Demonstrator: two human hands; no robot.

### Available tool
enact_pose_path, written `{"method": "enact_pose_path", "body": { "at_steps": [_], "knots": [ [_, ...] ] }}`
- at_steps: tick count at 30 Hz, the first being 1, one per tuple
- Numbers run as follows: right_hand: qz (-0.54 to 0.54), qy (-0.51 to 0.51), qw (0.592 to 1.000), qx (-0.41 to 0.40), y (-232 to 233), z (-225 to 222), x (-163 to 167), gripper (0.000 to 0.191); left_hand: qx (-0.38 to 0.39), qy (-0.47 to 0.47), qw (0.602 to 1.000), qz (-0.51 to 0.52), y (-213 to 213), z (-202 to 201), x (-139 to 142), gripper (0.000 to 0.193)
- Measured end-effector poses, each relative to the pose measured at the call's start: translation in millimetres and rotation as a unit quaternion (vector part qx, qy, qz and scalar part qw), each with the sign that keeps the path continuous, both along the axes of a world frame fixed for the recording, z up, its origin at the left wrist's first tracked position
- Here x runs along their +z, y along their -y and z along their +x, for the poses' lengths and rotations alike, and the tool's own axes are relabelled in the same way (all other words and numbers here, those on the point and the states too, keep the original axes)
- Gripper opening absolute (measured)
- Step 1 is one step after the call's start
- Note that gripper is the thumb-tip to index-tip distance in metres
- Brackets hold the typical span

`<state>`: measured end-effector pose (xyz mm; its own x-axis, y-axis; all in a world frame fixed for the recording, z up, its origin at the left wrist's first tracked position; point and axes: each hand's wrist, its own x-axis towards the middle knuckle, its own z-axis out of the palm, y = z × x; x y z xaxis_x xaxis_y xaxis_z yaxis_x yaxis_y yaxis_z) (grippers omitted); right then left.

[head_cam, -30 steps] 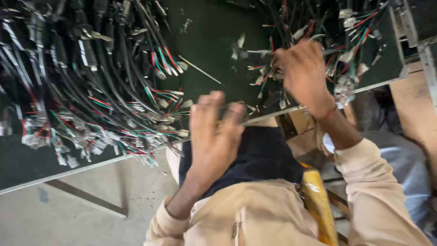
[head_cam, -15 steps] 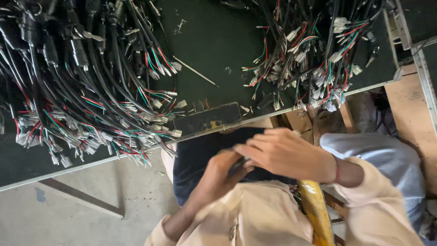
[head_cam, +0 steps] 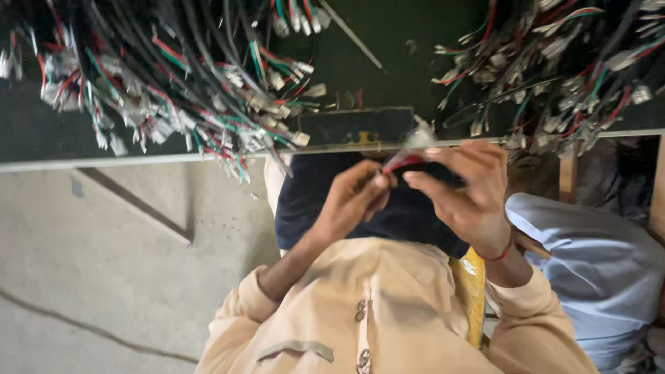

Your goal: The person sits at a workbench covered with wire harnesses and connectors. They pick up a cable, separate and align the colored wires, insert the wire ends into a connector housing, and use a crimping tool to crimp terminals onto the wires, setting finished harnesses aside.

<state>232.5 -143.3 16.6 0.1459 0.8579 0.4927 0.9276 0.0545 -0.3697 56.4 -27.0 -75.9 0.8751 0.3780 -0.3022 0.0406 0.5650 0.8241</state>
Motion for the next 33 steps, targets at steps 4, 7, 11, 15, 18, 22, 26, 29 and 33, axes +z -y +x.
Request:
{"method": "enact_pose_path", "body": {
  "at_steps": [4, 7, 11, 15, 18, 22, 26, 29, 33],
  "knots": [
    [-0.021, -0.504, 0.853, -0.132, 2.5, -9.0, -20.9, 0.019, 0.031, 0.043, 0.999, 0.01, 5.0, -2.1, -0.9, 0.031],
    [-0.108, -0.657, 0.741, -0.093, 1.0, -20.7, -45.3, 0.018, 0.024, 0.065, 0.997, 0.038, 16.8, -0.8, -1.2, 0.037],
    [-0.081, -0.602, 0.782, -0.142, -0.2, -38.5, -65.1, 0.02, 0.045, 0.019, 0.994, -0.093, 22.0, -5.2, -6.0, 0.036],
    [-0.068, -0.673, 0.724, -0.136, 2.3, -41.3, -62.5, 0.026, 0.077, -0.015, 0.993, -0.085, 20.4, -10.0, -12.2, 0.032],
    [-0.034, -0.828, 0.559, -0.014, 3.2, -30.9, -60.4, 0.042, 0.02, -0.012, 0.99, -0.136, 22.5, -14.2, -13.8, 0.033],
    [-0.209, -0.795, 0.569, 0.024, -3.0, -21.4, -76.2, 0.044, -0.049, 0.042, 0.98, -0.191, 18.4, -19.8, -11.4, 0.048],
    [-0.178, -0.753, 0.631, -0.059, -12.1, -28.2, -98.4, 0.021, -0.002, 0.043, 0.981, -0.187, 13.3, -18.7, -1.8, 0.051],
    [-0.067, -0.72, 0.69, -0.039, -12.1, -35.3, -101.8, 0.011, 0.102, -0.052, 0.975, 0.189, 17.1, -16.2, 6.9, 0.044],
    [-0.054, -0.447, 0.892, -0.031, 0.8, -43.9, -88.4, 0.018, 0.068, -0.081, 0.8, 0.591, 23.0, -21.6, 7.9, 0.021]
  ]
}}
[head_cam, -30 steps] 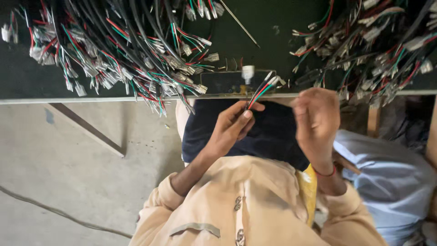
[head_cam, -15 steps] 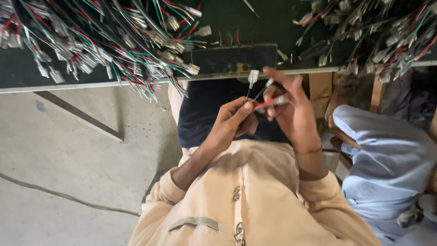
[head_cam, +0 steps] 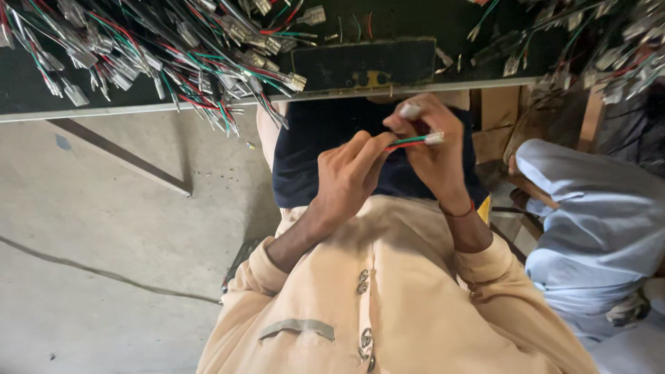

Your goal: The person sits at a workbench covered with wire harnesses and connectors. They pick up a cable, separate and align the colored wires, insert the wire ends into a connector housing, and use a crimping tool to crimp terminals onto the wires, setting finished harnesses aside.

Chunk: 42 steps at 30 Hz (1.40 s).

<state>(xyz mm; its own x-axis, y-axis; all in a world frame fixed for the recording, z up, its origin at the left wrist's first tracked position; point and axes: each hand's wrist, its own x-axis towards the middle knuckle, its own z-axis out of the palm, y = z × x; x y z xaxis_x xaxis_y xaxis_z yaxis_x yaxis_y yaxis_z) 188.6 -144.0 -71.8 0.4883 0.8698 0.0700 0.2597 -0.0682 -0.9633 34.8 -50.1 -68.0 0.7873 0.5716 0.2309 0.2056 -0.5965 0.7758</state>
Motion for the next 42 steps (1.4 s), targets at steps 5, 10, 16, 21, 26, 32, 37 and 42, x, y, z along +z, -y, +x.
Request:
{"method": "enact_pose_path", "body": {
  "at_steps": [5, 10, 16, 21, 26, 32, 37, 42],
  "knots": [
    [0.034, -0.479, 0.876, -0.053, 15.5, -15.3, 3.8, 0.023, 0.074, 0.217, 0.766, -0.601, 14.6, -4.2, -17.5, 0.009],
    [-0.153, -0.33, 0.927, -0.094, 8.9, -8.6, -18.6, 0.025, 0.15, 0.172, 0.733, -0.64, 21.1, 0.6, -47.4, 0.019],
    [-0.204, -0.291, 0.934, 0.036, -14.0, 16.1, -30.3, 0.03, 0.172, 0.16, 0.786, -0.572, 6.5, 2.6, -70.6, 0.03],
    [-0.203, -0.309, 0.929, 0.006, -19.3, 13.1, -28.0, 0.035, 0.185, 0.16, 0.801, -0.547, 4.9, 9.2, -69.4, 0.026],
    [-0.143, -0.344, 0.927, -0.033, -17.8, 9.6, -33.9, 0.036, 0.16, 0.189, 0.758, -0.604, 5.5, 9.8, -71.5, 0.032],
    [-0.144, -0.345, 0.927, -0.019, -19.3, 10.9, -33.2, 0.039, 0.1, 0.24, 0.629, -0.733, 4.4, 6.6, -69.7, 0.035],
    [-0.155, -0.378, 0.912, -0.036, -22.4, 12.6, -28.9, 0.037, 0.076, 0.264, 0.648, -0.71, 7.5, 2.4, -54.9, 0.037],
    [-0.129, -0.42, 0.898, -0.034, -24.7, 12.2, -34.0, 0.039, 0.06, 0.263, 0.643, -0.717, 5.9, 5.8, -56.7, 0.027]
  ]
}}
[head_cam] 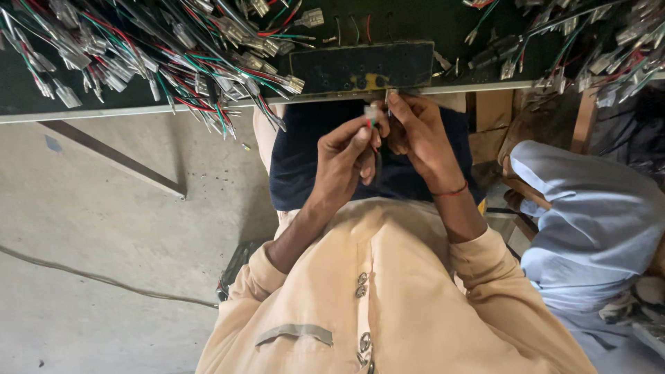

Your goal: The person sits at a workbench covered with wire harnesses and connectors. They pick up a cable, separate and align the colored wires, insert the wire ends into a connector housing, and use a crimping tool to crimp terminals onto the wires, setting finished harnesses aside.

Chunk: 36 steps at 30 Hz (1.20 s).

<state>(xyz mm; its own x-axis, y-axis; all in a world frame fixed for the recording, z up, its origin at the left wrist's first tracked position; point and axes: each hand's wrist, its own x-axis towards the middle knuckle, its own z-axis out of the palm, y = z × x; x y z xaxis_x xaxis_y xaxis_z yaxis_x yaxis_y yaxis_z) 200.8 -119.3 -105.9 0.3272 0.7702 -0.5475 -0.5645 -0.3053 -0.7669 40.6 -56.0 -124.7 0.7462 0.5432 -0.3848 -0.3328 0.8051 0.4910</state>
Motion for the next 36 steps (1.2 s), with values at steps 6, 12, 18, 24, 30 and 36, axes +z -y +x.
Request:
{"method": "enact_pose_path", "body": {
  "at_steps": [6, 12, 18, 24, 30, 36],
  "knots": [
    [0.023, 0.047, 0.999, -0.004, 0.5, -5.0, -3.8, 0.039, 0.008, -0.16, 0.982, 0.1, 1.1, 1.5, -13.8, 0.016],
    [0.016, 0.087, 0.996, -0.01, -1.9, -11.0, -3.0, 0.038, 0.045, -0.149, 0.986, 0.064, 0.1, 4.4, -15.8, 0.024],
    [0.013, 0.082, 0.996, -0.011, -1.0, -8.9, -2.7, 0.037, 0.016, -0.146, 0.988, 0.042, -0.9, 5.1, -7.0, 0.029],
    [0.019, 0.118, 0.993, 0.002, 0.8, -6.8, -2.2, 0.038, 0.024, -0.213, 0.972, 0.092, -3.3, 7.9, -5.7, 0.017],
    [0.024, 0.104, 0.994, 0.006, -0.4, -6.0, 0.5, 0.038, 0.036, -0.258, 0.949, 0.181, -0.5, 12.6, -13.0, 0.017],
    [0.019, 0.129, 0.991, -0.009, -2.2, -8.7, -0.3, 0.036, 0.091, -0.28, 0.932, 0.21, 6.7, 24.1, -15.4, 0.016]
  ]
}}
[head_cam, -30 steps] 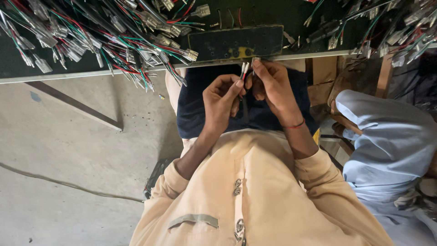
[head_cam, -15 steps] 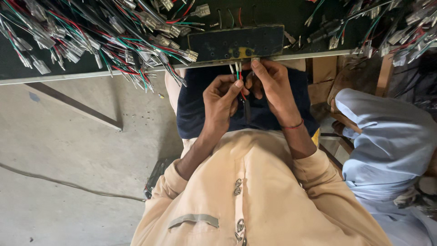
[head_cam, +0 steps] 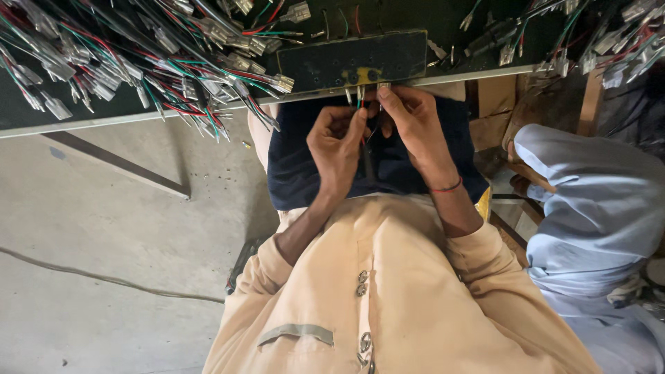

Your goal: The person sits at a workbench covered with wire harnesses and connectors. They pick up a cable, separate and align the colored wires, insert the wire ends into a connector housing, and use a crimping tool to crimp terminals onto the wires, setting finished harnesses aside.

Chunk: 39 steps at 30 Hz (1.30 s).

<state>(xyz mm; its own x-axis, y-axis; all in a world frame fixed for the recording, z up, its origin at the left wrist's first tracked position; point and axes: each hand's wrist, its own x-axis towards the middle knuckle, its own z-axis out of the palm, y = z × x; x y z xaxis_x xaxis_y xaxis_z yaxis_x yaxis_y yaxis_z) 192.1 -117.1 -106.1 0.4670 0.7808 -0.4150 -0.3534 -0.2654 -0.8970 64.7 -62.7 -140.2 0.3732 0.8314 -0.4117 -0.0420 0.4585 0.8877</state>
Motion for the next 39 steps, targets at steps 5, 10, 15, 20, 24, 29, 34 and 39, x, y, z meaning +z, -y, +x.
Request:
{"method": "enact_pose_path", "body": {
  "at_steps": [5, 10, 15, 20, 24, 29, 34, 39],
  "knots": [
    [-0.019, 0.008, 1.0, 0.012, -1.5, -1.1, 1.5, 0.028, 0.046, -0.026, 0.995, 0.079, 10.1, 17.0, 5.5, 0.013],
    [-0.026, -0.071, 0.997, 0.009, -4.0, -0.9, 4.6, 0.023, 0.026, -0.056, 0.978, 0.198, 8.8, 21.8, 10.2, 0.013],
    [-0.006, -0.128, 0.992, -0.003, -8.1, 0.4, 4.8, 0.02, 0.015, -0.145, 0.916, 0.372, -0.6, 20.6, 8.9, 0.016],
    [0.035, -0.142, 0.989, -0.003, -13.3, -2.6, 4.9, 0.026, 0.01, -0.121, 0.894, 0.43, -8.2, 19.6, 7.2, 0.017],
    [0.009, -0.078, 0.997, -0.021, -9.3, -13.0, 6.8, 0.033, -0.03, -0.143, 0.897, 0.417, -14.2, 17.6, 6.3, 0.018],
    [0.005, -0.049, 0.998, -0.029, -2.6, -19.1, 9.5, 0.044, -0.019, -0.118, 0.926, 0.359, -13.0, 14.8, 8.7, 0.017],
    [0.015, -0.076, 0.997, -0.028, -3.1, -12.4, 6.2, 0.037, -0.027, -0.11, 0.943, 0.313, -11.4, 11.9, 9.5, 0.016],
    [0.018, -0.081, 0.997, 0.001, -1.4, -10.1, 7.7, 0.04, -0.043, -0.123, 0.938, 0.32, -12.2, 10.3, 8.2, 0.016]
  ]
}}
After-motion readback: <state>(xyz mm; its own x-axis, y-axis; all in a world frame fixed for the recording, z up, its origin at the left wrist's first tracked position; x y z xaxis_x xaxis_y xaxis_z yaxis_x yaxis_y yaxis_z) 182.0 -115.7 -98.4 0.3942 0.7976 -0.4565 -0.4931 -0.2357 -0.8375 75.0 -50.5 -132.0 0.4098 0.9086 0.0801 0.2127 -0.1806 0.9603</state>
